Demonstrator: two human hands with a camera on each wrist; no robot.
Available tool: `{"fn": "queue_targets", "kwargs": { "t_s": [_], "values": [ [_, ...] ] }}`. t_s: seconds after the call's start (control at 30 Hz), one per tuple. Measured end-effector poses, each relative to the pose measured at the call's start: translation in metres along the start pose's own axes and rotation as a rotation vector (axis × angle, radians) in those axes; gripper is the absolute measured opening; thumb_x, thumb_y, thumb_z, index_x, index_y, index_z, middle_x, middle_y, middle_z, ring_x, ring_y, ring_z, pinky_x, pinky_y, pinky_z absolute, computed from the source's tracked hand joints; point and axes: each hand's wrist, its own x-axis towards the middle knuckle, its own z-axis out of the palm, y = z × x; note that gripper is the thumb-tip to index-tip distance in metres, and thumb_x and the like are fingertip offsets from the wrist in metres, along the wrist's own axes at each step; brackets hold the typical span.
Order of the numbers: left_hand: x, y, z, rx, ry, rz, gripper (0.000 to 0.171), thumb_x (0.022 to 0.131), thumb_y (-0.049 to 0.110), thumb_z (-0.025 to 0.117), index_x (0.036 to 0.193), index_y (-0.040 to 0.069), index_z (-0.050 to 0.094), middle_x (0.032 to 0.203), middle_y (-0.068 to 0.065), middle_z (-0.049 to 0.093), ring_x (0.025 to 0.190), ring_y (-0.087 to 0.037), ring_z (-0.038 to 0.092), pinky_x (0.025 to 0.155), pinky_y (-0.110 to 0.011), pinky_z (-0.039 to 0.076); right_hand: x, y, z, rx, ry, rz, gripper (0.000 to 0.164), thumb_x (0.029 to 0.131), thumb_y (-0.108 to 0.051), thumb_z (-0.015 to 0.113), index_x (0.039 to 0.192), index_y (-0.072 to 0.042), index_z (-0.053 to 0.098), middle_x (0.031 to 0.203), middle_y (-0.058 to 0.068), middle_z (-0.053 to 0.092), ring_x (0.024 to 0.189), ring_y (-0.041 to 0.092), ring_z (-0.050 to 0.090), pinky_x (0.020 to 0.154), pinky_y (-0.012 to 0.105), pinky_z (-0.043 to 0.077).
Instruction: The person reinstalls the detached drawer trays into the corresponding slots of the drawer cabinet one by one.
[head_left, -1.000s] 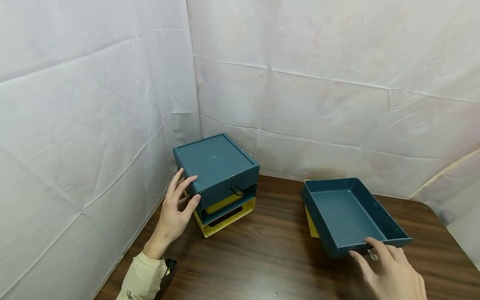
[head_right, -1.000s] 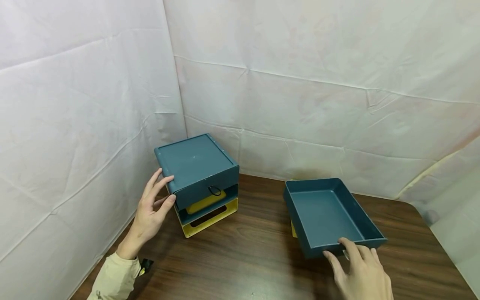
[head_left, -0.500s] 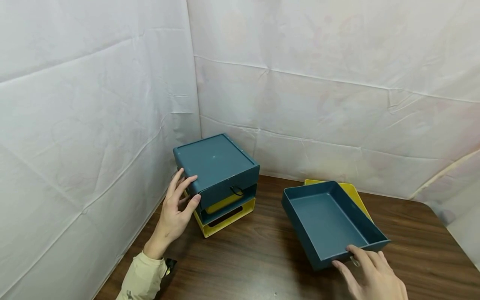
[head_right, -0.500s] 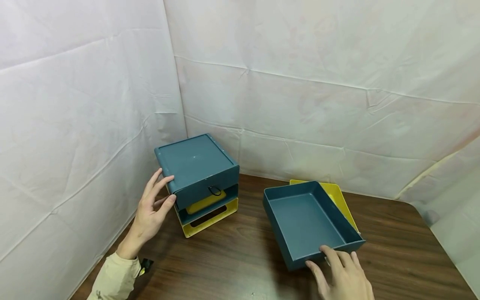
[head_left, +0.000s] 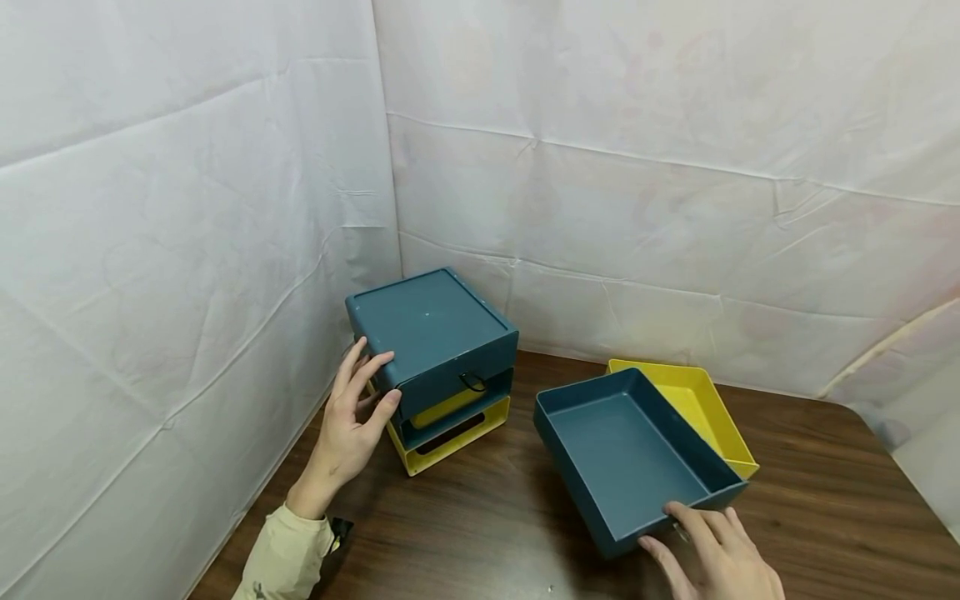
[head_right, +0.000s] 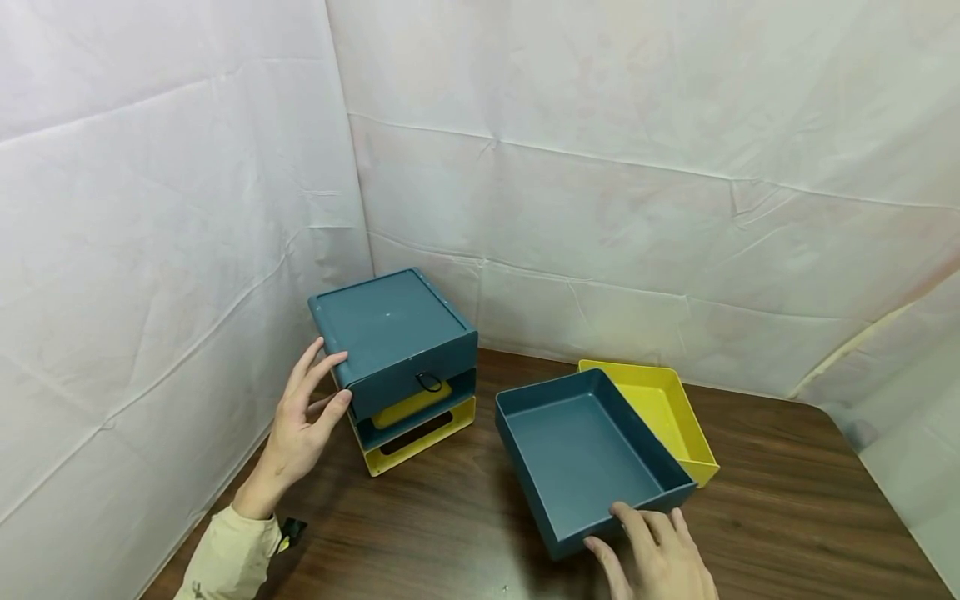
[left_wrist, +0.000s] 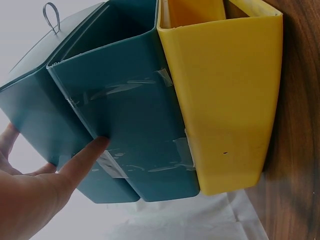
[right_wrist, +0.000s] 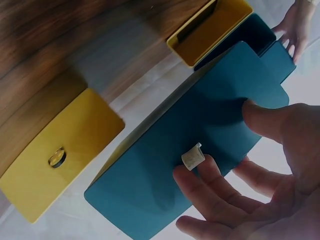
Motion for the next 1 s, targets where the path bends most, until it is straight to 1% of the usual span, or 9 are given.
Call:
{"fn": "queue_targets", "kwargs": {
  "t_s": [0.1, 0.13, 0.2, 0.23, 0.33, 0.4, 0.73, 0.87, 1.0],
  "values": [
    [0.000, 0.000, 0.000, -0.002, 0.000, 0.005, 0.054, 0.106, 0.015, 0.066, 0.156, 0.028, 0.054, 0.179, -0.007, 0.014, 0.159, -0.049, 0.028, 0.102, -0.075, 0.052, -0.001, -0.009, 0.000, -0.005, -0.037, 0.006, 0.048, 0.059, -0.032, 0.102, 0.099, -0.017, 0.080, 0.087, 0.000, 0.073, 0.076, 0.021, 0.066, 0.053, 0.035, 0.057],
    [0.000, 0.000, 0.000, -0.002, 0.001, 0.007, 0.054, 0.106, 0.015, 0.066, 0.156, 0.028, 0.054, 0.179, -0.008, 0.014, 0.158, -0.050, 0.029, 0.101, -0.075, 0.052, -0.001, -0.013, 0.000, -0.002, -0.046, 0.007, 0.047, 0.060, -0.032, 0.102, 0.099, -0.017, 0.080, 0.087, 0.001, 0.073, 0.076, 0.021, 0.067, 0.058, 0.040, 0.061],
    [0.001, 0.000, 0.000, -0.003, 0.000, 0.010, 0.054, 0.106, 0.015, 0.066, 0.157, 0.027, 0.054, 0.179, -0.008, 0.014, 0.158, -0.051, 0.029, 0.101, -0.075, 0.052, -0.001, -0.018, 0.001, 0.006, -0.061, 0.008, 0.046, 0.061, -0.031, 0.102, 0.099, -0.017, 0.080, 0.087, 0.000, 0.074, 0.076, 0.022, 0.069, 0.069, 0.051, 0.064],
    [0.001, 0.000, 0.000, -0.003, 0.001, 0.011, 0.054, 0.106, 0.015, 0.066, 0.156, 0.028, 0.054, 0.179, -0.009, 0.014, 0.158, -0.050, 0.029, 0.101, -0.075, 0.052, -0.001, -0.021, 0.001, 0.015, -0.064, 0.001, 0.045, 0.061, -0.030, 0.102, 0.099, -0.016, 0.081, 0.087, 0.001, 0.074, 0.076, 0.023, 0.070, 0.075, 0.057, 0.064],
    [0.001, -0.001, 0.000, -0.003, 0.001, 0.012, 0.054, 0.106, 0.015, 0.066, 0.156, 0.027, 0.054, 0.179, -0.009, 0.015, 0.159, -0.049, 0.029, 0.101, -0.075, 0.052, -0.002, -0.028, 0.002, 0.027, -0.073, -0.018, 0.045, 0.061, -0.030, 0.102, 0.098, -0.017, 0.080, 0.087, 0.000, 0.074, 0.075, 0.024, 0.072, 0.087, 0.064, 0.060],
    [0.000, 0.000, 0.000, -0.006, 0.001, 0.012, 0.054, 0.105, 0.014, 0.067, 0.156, 0.027, 0.054, 0.179, -0.009, 0.015, 0.159, -0.049, 0.029, 0.101, -0.075, 0.052, -0.003, -0.032, 0.003, 0.026, -0.085, -0.035, 0.045, 0.061, -0.032, 0.102, 0.098, -0.018, 0.080, 0.086, -0.002, 0.073, 0.074, 0.022, 0.072, 0.090, 0.063, 0.059],
    [0.001, 0.000, 0.000, -0.007, 0.007, 0.013, 0.054, 0.105, 0.015, 0.067, 0.156, 0.027, 0.055, 0.179, -0.009, 0.015, 0.159, -0.048, 0.029, 0.101, -0.075, 0.052, -0.007, -0.050, 0.008, 0.004, -0.180, -0.092, 0.046, 0.064, -0.042, 0.103, 0.099, -0.026, 0.078, 0.087, -0.012, 0.069, 0.076, 0.012, 0.070, 0.091, 0.056, 0.063],
    [0.001, 0.000, 0.000, -0.004, 0.007, 0.014, 0.053, 0.105, 0.015, 0.067, 0.156, 0.026, 0.055, 0.179, -0.010, 0.015, 0.159, -0.047, 0.030, 0.101, -0.075, 0.052, -0.010, -0.056, 0.011, 0.006, -0.180, -0.132, 0.047, 0.062, -0.044, 0.103, 0.099, -0.028, 0.078, 0.088, -0.015, 0.067, 0.078, 0.008, 0.068, 0.090, 0.053, 0.064],
    [0.000, 0.000, 0.000, -0.001, 0.007, 0.011, 0.053, 0.105, 0.015, 0.067, 0.156, 0.027, 0.055, 0.179, -0.009, 0.016, 0.159, -0.047, 0.030, 0.101, -0.074, 0.052, -0.013, -0.062, 0.014, 0.031, -0.139, -0.167, 0.048, 0.060, -0.044, 0.103, 0.097, -0.028, 0.078, 0.088, -0.017, 0.066, 0.078, 0.004, 0.066, 0.087, 0.053, 0.065]
  ]
}}
